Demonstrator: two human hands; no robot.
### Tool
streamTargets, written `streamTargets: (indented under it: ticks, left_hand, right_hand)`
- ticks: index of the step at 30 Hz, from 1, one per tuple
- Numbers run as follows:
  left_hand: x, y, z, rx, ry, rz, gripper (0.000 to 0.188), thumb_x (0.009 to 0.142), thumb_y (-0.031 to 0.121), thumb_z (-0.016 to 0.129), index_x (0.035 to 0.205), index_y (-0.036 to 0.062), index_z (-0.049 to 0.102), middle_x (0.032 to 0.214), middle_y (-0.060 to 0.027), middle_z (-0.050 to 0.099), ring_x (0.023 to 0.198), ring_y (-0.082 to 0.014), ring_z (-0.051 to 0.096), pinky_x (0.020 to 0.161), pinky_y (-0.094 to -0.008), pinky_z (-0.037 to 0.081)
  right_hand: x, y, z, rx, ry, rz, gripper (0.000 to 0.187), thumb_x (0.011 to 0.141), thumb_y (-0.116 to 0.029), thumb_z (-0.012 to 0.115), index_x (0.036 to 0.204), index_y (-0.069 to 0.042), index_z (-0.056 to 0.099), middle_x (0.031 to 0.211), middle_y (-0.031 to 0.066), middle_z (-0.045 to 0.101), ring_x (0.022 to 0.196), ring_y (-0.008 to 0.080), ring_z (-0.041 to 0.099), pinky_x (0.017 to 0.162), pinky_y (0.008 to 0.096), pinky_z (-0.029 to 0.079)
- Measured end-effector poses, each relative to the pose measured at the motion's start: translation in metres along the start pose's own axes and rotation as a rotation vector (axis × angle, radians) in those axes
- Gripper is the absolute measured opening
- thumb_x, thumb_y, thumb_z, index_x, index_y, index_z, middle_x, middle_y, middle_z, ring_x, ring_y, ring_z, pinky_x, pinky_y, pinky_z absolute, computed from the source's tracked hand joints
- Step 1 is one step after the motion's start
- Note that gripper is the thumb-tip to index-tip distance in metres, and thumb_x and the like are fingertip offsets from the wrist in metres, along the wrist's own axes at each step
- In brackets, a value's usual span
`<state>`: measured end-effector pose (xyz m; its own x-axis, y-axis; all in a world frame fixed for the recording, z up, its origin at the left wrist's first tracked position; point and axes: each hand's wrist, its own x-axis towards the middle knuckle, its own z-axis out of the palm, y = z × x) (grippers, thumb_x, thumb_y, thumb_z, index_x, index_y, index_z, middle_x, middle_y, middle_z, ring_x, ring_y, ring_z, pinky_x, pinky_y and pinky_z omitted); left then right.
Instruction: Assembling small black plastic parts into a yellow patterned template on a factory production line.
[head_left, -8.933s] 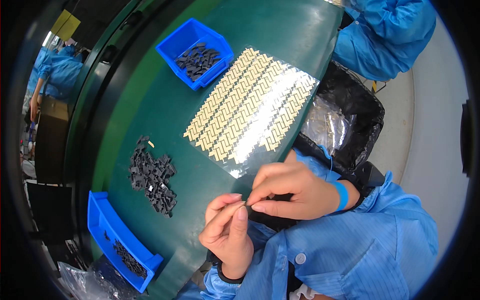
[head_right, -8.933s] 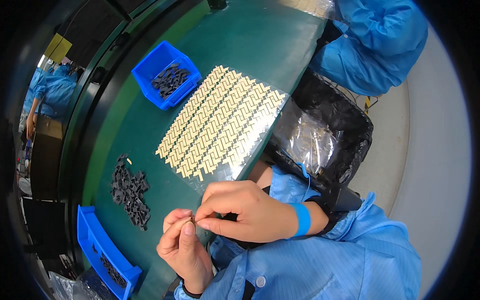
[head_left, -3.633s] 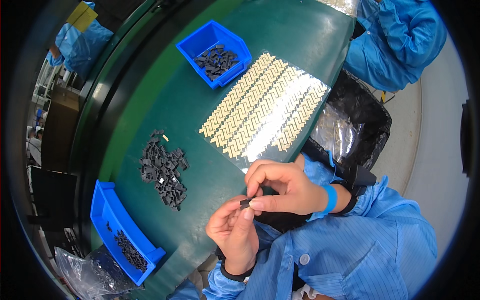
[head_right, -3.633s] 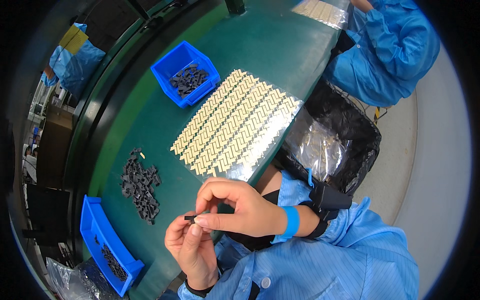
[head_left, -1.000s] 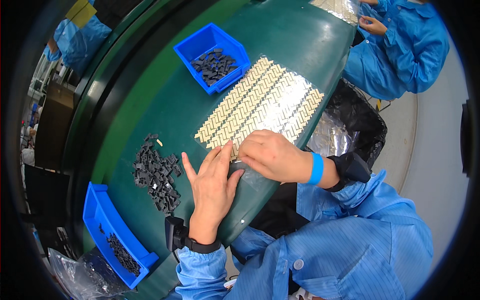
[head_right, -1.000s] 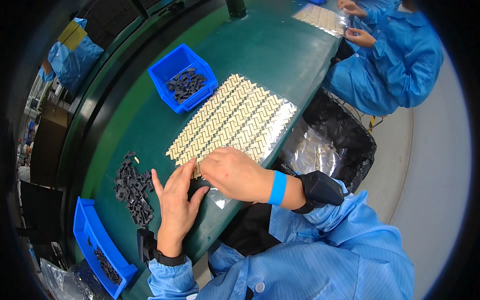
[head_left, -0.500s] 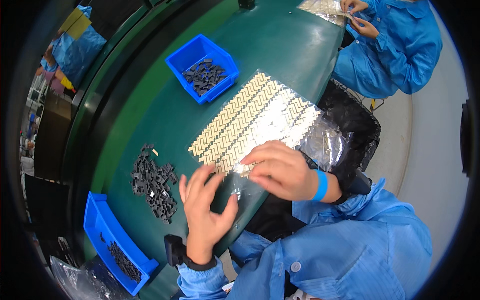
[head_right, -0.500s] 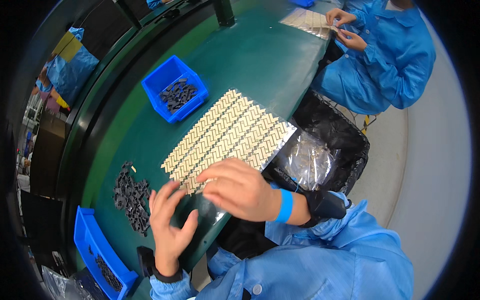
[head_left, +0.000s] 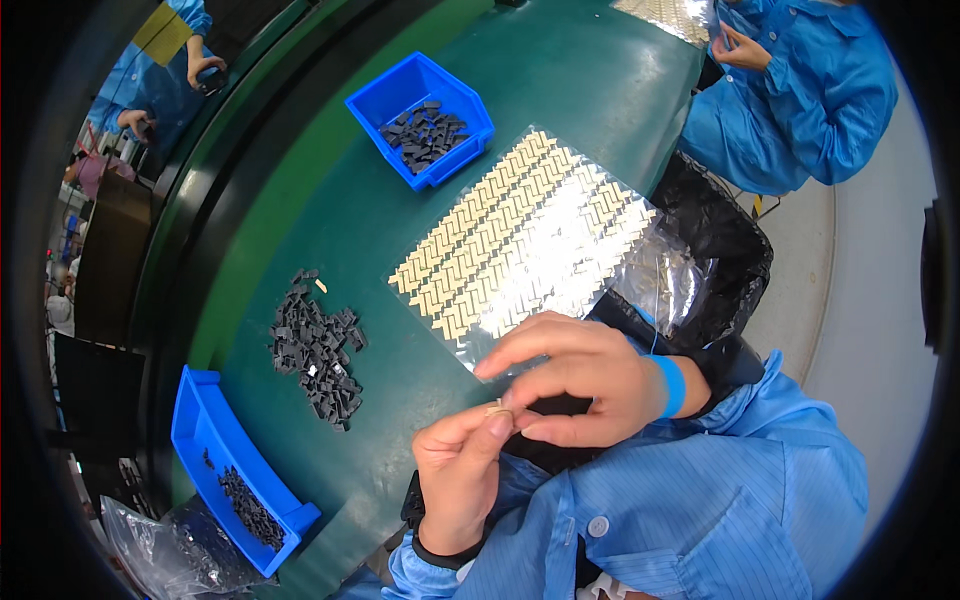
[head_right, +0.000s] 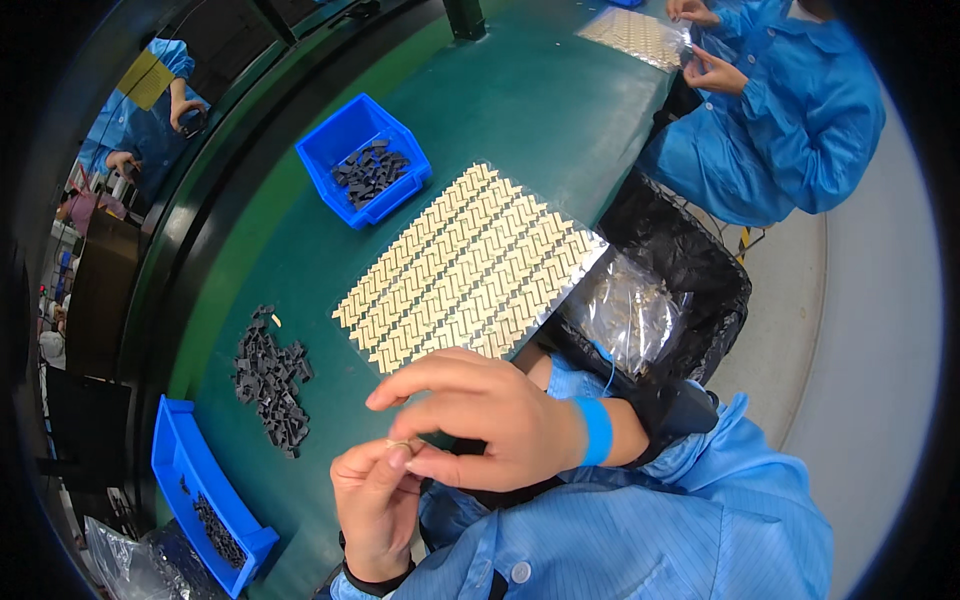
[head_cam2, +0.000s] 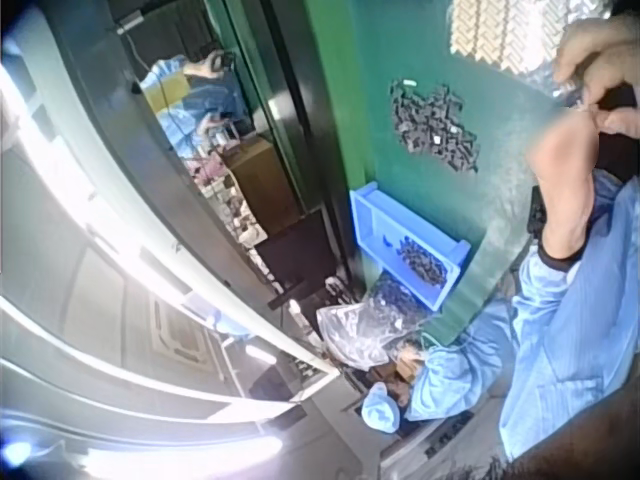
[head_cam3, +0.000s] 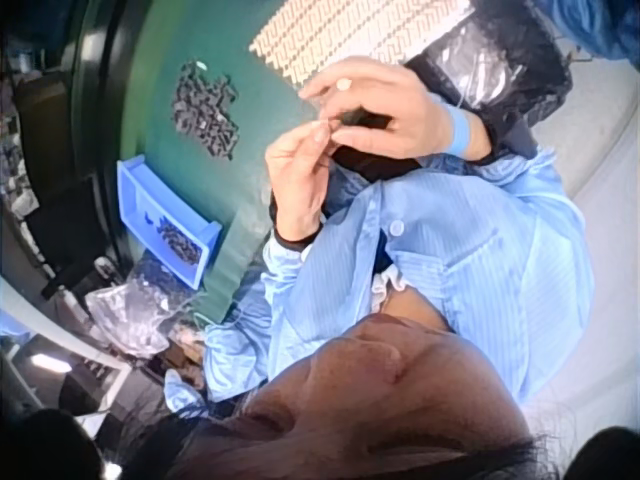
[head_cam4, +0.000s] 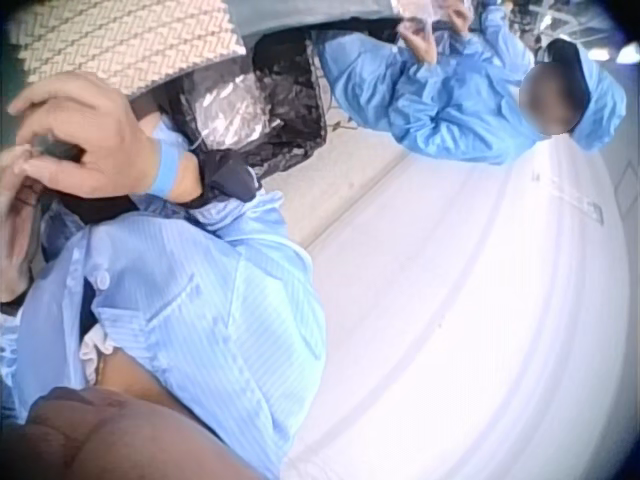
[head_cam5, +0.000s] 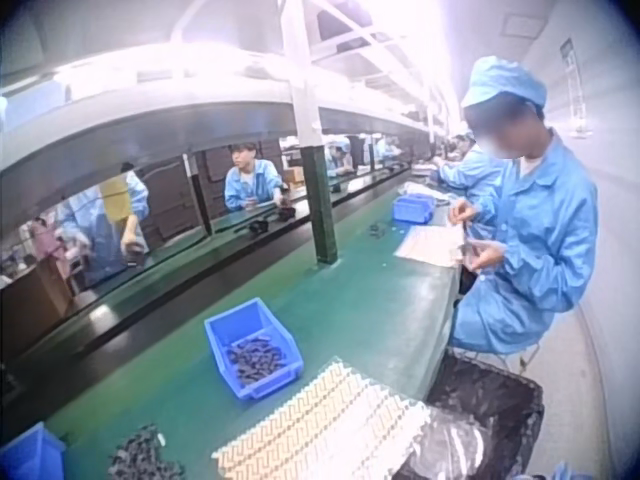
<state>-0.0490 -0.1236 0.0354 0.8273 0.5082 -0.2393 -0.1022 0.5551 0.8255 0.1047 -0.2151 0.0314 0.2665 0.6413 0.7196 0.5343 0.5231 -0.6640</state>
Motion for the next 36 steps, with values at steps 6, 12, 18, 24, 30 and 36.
streamTargets:
  ticks: [6,12,18,24,30,36]
  left_hand:
    - [-0.001,0.002,0.005,0.129,-0.093,0.002,0.016,0.084,-0.001,0.057,0.098,-0.0091,0.061,0.088,-0.0158,0.065,0.078,-0.0182,0.063,0.074,-0.0278,0.051]
    - [-0.004,-0.003,0.011,0.167,0.092,0.082,0.013,0.083,-0.001,0.057,0.091,-0.0107,0.061,0.081,-0.0189,0.064,0.07,-0.0206,0.062,0.066,-0.0292,0.052]
    - [-0.004,-0.005,0.01,0.575,0.111,0.319,0.011,0.083,-0.002,0.058,0.09,-0.0094,0.062,0.08,-0.0147,0.063,0.07,-0.0181,0.062,0.064,-0.0256,0.05]
    - [-0.002,-0.002,0.006,0.745,-0.009,0.313,0.008,0.083,-0.001,0.059,0.088,-0.0062,0.062,0.081,-0.0127,0.063,0.071,-0.0159,0.061,0.065,-0.0248,0.049]
    - [-0.006,0.001,0.001,0.226,0.047,-0.018,0.012,0.084,0.003,0.059,0.09,-0.007,0.061,0.078,-0.0166,0.064,0.066,-0.0212,0.062,0.067,-0.031,0.052]
    - [0.001,0.002,0.009,0.146,0.042,0.001,0.015,0.085,0.006,0.058,0.09,-0.0073,0.06,0.078,-0.0176,0.064,0.064,-0.0231,0.063,0.067,-0.0334,0.053]
  right_hand:
    - [-0.004,0.001,0.001,0.024,-0.094,0.145,0.01,0.076,-0.008,0.062,0.084,-0.003,0.059,0.082,0.0082,0.059,0.078,0.0246,0.056,0.069,0.0346,0.043]
    - [-0.008,0.005,0.003,-0.1,-0.059,0.069,0.009,0.075,-0.01,0.064,0.08,-0.005,0.058,0.083,0.0055,0.056,0.077,0.0224,0.055,0.069,0.033,0.042]
    - [-0.004,0.002,-0.001,-0.217,-0.127,0.024,0.01,0.073,-0.013,0.065,0.075,-0.006,0.058,0.086,0.0033,0.055,0.081,0.0215,0.054,0.073,0.0333,0.04]
    - [-0.004,0.002,-0.009,-0.148,-0.19,0.065,0.01,0.074,-0.011,0.065,0.073,-0.006,0.057,0.087,0.0042,0.056,0.082,0.021,0.054,0.072,0.0329,0.041]
    - [-0.012,0.003,-0.059,-0.324,-0.14,0.406,0.004,0.076,-0.007,0.063,0.077,-0.004,0.061,0.083,0.0099,0.058,0.079,0.0262,0.056,0.074,0.033,0.044]
    - [-0.063,0.005,-0.15,-1.473,-0.122,0.422,0.009,0.063,-0.003,0.059,0.072,-0.004,0.061,0.073,0.0097,0.057,0.069,0.0287,0.056,0.063,0.0393,0.044]
